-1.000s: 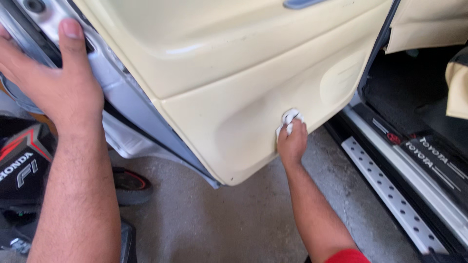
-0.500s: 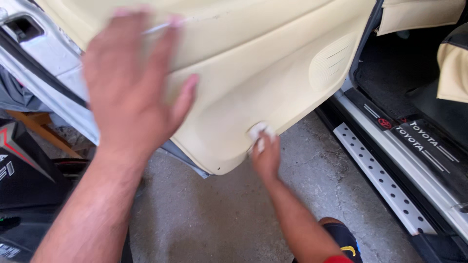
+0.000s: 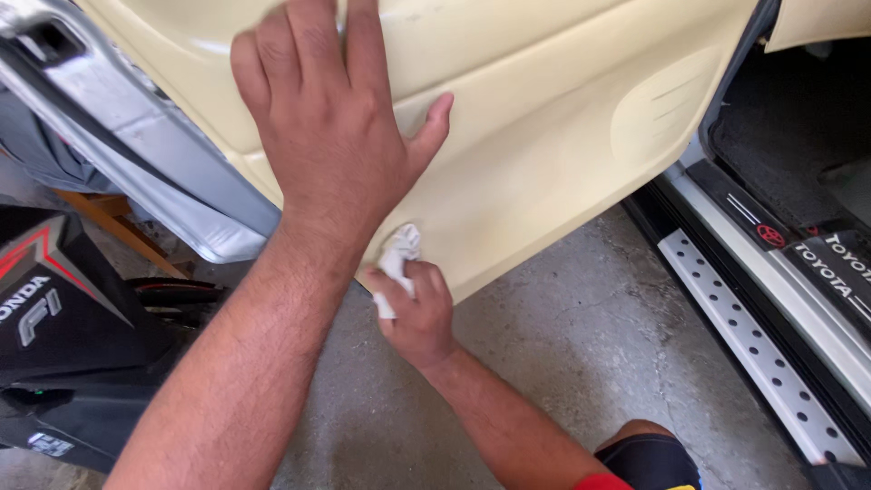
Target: The person wipes the inside of a car door window and door panel with a white cloth. They then wipe the beige leather seat and the door sill area. The person uses a cloth to clean various surfaces inside the car.
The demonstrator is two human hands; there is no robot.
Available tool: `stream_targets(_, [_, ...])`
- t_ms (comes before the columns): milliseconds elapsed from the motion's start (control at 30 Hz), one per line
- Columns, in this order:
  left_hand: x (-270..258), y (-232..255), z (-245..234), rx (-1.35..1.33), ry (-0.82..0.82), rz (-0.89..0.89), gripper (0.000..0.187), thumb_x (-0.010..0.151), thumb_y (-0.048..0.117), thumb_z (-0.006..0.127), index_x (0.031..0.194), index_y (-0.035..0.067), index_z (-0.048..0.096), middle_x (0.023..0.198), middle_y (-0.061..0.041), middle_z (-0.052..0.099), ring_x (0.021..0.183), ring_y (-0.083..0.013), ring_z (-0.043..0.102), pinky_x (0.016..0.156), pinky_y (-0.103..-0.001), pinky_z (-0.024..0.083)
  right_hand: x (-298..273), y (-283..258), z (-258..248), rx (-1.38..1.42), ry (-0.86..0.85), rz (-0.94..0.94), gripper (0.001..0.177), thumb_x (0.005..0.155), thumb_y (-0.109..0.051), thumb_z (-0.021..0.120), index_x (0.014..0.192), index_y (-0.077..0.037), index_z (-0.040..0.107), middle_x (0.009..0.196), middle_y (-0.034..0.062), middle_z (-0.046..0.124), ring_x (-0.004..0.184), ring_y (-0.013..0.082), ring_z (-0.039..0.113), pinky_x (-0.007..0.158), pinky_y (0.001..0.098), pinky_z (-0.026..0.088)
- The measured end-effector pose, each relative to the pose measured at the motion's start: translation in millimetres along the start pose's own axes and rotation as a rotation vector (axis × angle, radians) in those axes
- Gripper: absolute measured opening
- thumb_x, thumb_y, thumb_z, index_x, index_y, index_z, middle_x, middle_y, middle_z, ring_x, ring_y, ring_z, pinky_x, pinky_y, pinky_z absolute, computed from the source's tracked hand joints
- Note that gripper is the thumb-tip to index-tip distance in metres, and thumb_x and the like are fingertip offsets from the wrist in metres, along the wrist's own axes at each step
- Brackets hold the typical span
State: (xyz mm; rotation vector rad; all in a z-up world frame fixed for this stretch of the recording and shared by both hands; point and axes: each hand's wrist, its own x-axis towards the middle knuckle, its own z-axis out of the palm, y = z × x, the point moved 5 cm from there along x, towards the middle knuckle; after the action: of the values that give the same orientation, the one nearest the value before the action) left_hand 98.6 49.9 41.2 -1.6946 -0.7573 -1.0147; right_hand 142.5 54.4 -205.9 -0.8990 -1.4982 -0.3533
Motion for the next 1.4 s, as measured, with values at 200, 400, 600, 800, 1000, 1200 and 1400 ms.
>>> stream_targets(200, [9.7, -1.9, 12.4, -0.163, -0.114, -0.069, 0.079, 0.089, 0.046, 0.083, 0.140, -0.007, 0.053, 0.134, -0.028, 0.046, 0.128, -0.0449, 0.044, 0.111, -0.061, 0.032, -52.4, 61.9, -10.5, -0.034, -0.225, -0.243, 0.035, 0.073, -0.010, 0.080, 0.104, -0.021, 0.068, 0.121, 0.0092, 0.064, 0.106, 0.0298, 0.060, 0.089, 0.0445, 0.053])
stream_targets(400, [8.3, 0.0, 13.3, -0.126, -0.026, -0.040, 0.081, 0.085, 0.038, 0.078, 0.140, -0.012, 0.046, 0.139, -0.029, 0.044, 0.136, -0.0451, 0.041, 0.116, -0.063, 0.029, -52.4, 240.1, -66.0, -0.321, -0.087, 0.466, 0.041, 0.079, -0.004, 0.069, 0.120, -0.008, 0.064, 0.120, 0.0235, 0.058, 0.107, 0.0377, 0.061, 0.092, 0.0460, 0.052])
stream_targets(600, [2.7, 3.7, 26.1, -0.062, 0.046, -0.007, 0.070, 0.092, 0.036, 0.070, 0.138, -0.011, 0.047, 0.137, -0.027, 0.043, 0.134, -0.0411, 0.040, 0.116, -0.063, 0.028, 8.0, 305.8, -124.1, -0.131, 0.131, 0.900, 0.048, 0.095, -0.008, 0.060, 0.141, -0.013, 0.046, 0.125, 0.0192, 0.061, 0.105, 0.0338, 0.068, 0.084, 0.0417, 0.057])
stream_targets(800, [-3.7, 0.2, 34.4, 0.013, 0.047, 0.001, 0.051, 0.096, 0.034, 0.064, 0.127, -0.004, 0.052, 0.134, -0.020, 0.045, 0.131, -0.0348, 0.041, 0.115, -0.055, 0.028, -16.1, 167.9, -41.4, -0.102, -0.380, 0.209, 0.059, 0.080, -0.014, 0.080, 0.136, -0.012, 0.059, 0.126, 0.0176, 0.067, 0.114, 0.0317, 0.067, 0.097, 0.0390, 0.055])
stream_targets(1000, [-16.5, -7.6, 39.9, 0.052, -0.005, 0.000, 0.055, 0.097, 0.037, 0.060, 0.133, -0.003, 0.051, 0.136, -0.018, 0.043, 0.138, -0.0342, 0.037, 0.118, -0.053, 0.027, 1.7, 309.6, -76.6, -0.227, -0.320, 0.671, 0.035, 0.092, -0.019, 0.072, 0.127, -0.021, 0.067, 0.124, 0.0055, 0.069, 0.107, 0.0217, 0.071, 0.088, 0.0316, 0.061])
stream_targets(1200, [-15.6, -8.9, 41.8, 0.034, -0.043, -0.014, 0.055, 0.096, 0.034, 0.064, 0.135, -0.003, 0.051, 0.138, -0.019, 0.044, 0.135, -0.0337, 0.038, 0.111, -0.051, 0.029, 33.0, 350.8, -141.4, -0.429, 0.069, 0.665, 0.032, 0.086, -0.008, 0.075, 0.117, -0.008, 0.068, 0.107, 0.0186, 0.073, 0.096, 0.0374, 0.072, 0.082, 0.0443, 0.057])
stream_targets(1400, [-17.2, -1.1, 35.8, -0.001, -0.064, -0.057, 0.054, 0.097, 0.033, 0.064, 0.137, -0.001, 0.051, 0.138, -0.016, 0.045, 0.139, -0.0331, 0.039, 0.114, -0.049, 0.030, 20.0, 148.1, -29.9, 0.158, -0.555, 0.078, 0.029, 0.099, -0.019, 0.071, 0.124, -0.005, 0.065, 0.118, 0.0159, 0.069, 0.113, 0.0334, 0.067, 0.098, 0.0467, 0.054])
